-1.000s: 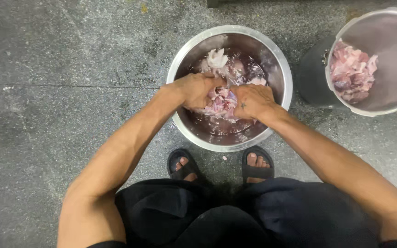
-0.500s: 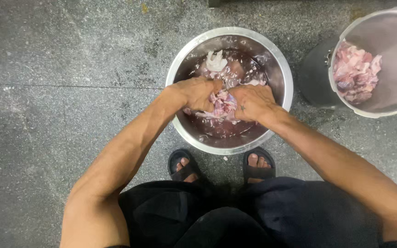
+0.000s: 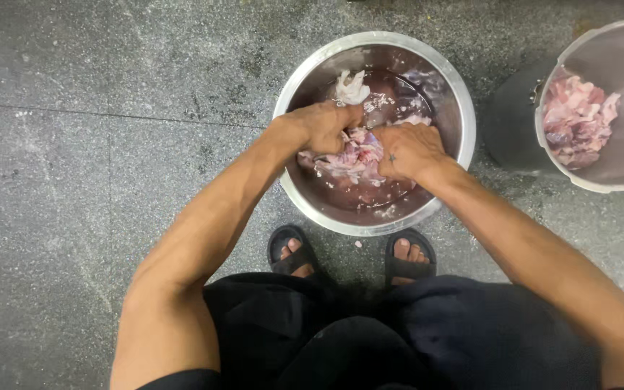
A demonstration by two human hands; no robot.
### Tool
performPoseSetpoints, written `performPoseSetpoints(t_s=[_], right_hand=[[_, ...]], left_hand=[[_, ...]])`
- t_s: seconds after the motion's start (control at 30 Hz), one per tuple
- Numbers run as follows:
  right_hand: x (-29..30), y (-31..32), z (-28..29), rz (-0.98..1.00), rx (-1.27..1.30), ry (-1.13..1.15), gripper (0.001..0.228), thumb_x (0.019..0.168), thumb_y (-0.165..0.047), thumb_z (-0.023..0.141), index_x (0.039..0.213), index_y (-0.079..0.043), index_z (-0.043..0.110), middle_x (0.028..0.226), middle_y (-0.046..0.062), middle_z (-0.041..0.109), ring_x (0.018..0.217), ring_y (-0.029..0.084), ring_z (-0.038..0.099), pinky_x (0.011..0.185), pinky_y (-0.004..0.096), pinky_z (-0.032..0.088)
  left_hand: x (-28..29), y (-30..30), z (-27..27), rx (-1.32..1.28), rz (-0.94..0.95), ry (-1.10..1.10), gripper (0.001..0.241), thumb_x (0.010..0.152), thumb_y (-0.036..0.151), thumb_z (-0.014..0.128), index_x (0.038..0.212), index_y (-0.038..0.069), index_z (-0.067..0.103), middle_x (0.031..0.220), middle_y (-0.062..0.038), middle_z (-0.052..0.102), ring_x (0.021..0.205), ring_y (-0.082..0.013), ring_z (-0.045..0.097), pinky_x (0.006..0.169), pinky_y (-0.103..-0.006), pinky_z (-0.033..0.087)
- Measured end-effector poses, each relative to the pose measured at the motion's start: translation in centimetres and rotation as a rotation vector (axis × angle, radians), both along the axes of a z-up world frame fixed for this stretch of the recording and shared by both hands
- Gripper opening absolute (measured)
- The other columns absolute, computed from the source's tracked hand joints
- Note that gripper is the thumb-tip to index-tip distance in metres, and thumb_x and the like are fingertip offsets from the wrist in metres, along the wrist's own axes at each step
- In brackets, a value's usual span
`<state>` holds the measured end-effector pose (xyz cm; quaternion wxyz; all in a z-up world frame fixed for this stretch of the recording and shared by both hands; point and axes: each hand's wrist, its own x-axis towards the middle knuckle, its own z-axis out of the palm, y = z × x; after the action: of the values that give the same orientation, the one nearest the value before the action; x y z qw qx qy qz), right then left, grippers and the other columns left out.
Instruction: The person washes raw meat pieces by hand in a bucket of water, repeatedly lifting and rinsing them, then transferring the cleaned meat into a second container.
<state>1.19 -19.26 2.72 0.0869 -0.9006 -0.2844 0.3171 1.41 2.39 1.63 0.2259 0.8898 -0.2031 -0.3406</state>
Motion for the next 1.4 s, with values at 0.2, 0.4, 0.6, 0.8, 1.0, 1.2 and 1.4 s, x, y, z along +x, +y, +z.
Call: performPoseSetpoints(t_s=[0.2, 0.4, 0.6, 0.8, 1.0, 1.2, 1.4], right_hand=[[1.4, -1.0, -1.2, -0.211, -0.120, 0.134, 0.051, 0.071, -0.023, 0.076, 0.122, -0.022, 0.070, 0.097, 0.008, 0.078, 0.092, 0.030, 0.076, 0.085, 0.049, 0.054], [2.1, -0.3, -1.3, -0.131, -0.093, -0.030, 0.050, 0.069, -0.033, 0.088, 0.110, -0.011, 0.071, 0.099, 0.011, 0.075, 0.097, 0.031, 0.071, 0.085, 0.049, 0.054], [1.5, -0.3, -1.1, -0.142, -0.113, -0.109, 0.051, 0.073, -0.022, 0.084, 0.118, -0.007, 0.065, 0.105, 0.019, 0.071, 0.098, 0.036, 0.071, 0.082, 0.050, 0.057], [0.8, -0.8, -0.8, -0.134, -0.069, -0.238, 0.052, 0.074, -0.006, 0.074, 0.124, 0.001, 0.063, 0.113, 0.033, 0.063, 0.091, 0.045, 0.071, 0.074, 0.049, 0.060], [1.2, -1.0, 3.3, -0.121, -0.044, -0.262, 0.038, 0.075, -0.010, 0.074, 0.111, 0.000, 0.068, 0.111, 0.028, 0.065, 0.088, 0.044, 0.071, 0.074, 0.051, 0.058], [0.6, -0.5, 5.4, -0.240, 0.421, -0.113, 0.032, 0.082, 0.001, 0.066, 0.113, -0.004, 0.071, 0.105, 0.021, 0.070, 0.095, 0.034, 0.072, 0.081, 0.046, 0.057], [-1.4, 2.1, 2.7, -0.378, 0.679, 0.260, 0.047, 0.078, -0.021, 0.085, 0.117, -0.003, 0.065, 0.110, 0.017, 0.073, 0.100, 0.027, 0.071, 0.084, 0.042, 0.055]], left_hand=[[-1.0, -1.2, 1.9, 0.315, 0.035, 0.176, 0.132, 0.067, 0.002, 0.078, 0.160, 0.012, -0.015, 0.124, -0.026, 0.067, 0.118, -0.0388, 0.063, 0.100, -0.0407, 0.051], [-1.0, -2.1, 0.0, 0.508, 0.196, 0.344, 0.107, 0.073, 0.013, 0.087, 0.151, -0.003, 0.016, 0.124, -0.027, 0.067, 0.116, -0.0363, 0.068, 0.102, -0.0389, 0.053], [-1.3, -0.5, -1.7, 0.361, 0.299, 0.307, 0.048, 0.073, 0.005, 0.077, 0.119, -0.005, 0.072, 0.125, -0.023, 0.070, 0.118, -0.0334, 0.069, 0.102, -0.0393, 0.054], [-2.1, -0.1, -0.8, 0.115, 0.376, 0.263, 0.040, 0.085, 0.009, 0.066, 0.122, -0.006, 0.065, 0.119, -0.024, 0.070, 0.110, -0.0325, 0.069, 0.101, -0.0402, 0.051], [-2.4, 0.0, -0.3, -0.248, 0.659, 0.318, 0.051, 0.083, 0.002, 0.068, 0.133, -0.004, 0.065, 0.111, -0.019, 0.076, 0.096, -0.0241, 0.073, 0.086, -0.0350, 0.058], [-2.5, -0.6, -1.7, -0.696, 1.064, 0.529, 0.060, 0.082, -0.012, 0.061, 0.140, -0.004, 0.050, 0.116, -0.016, 0.071, 0.093, -0.0209, 0.075, 0.068, -0.0315, 0.064], [-2.8, -3.0, -1.2, -0.944, 1.210, 0.287, 0.051, 0.086, -0.013, 0.060, 0.136, -0.002, 0.057, 0.107, -0.018, 0.067, 0.084, -0.0200, 0.066, 0.062, -0.0304, 0.056]])
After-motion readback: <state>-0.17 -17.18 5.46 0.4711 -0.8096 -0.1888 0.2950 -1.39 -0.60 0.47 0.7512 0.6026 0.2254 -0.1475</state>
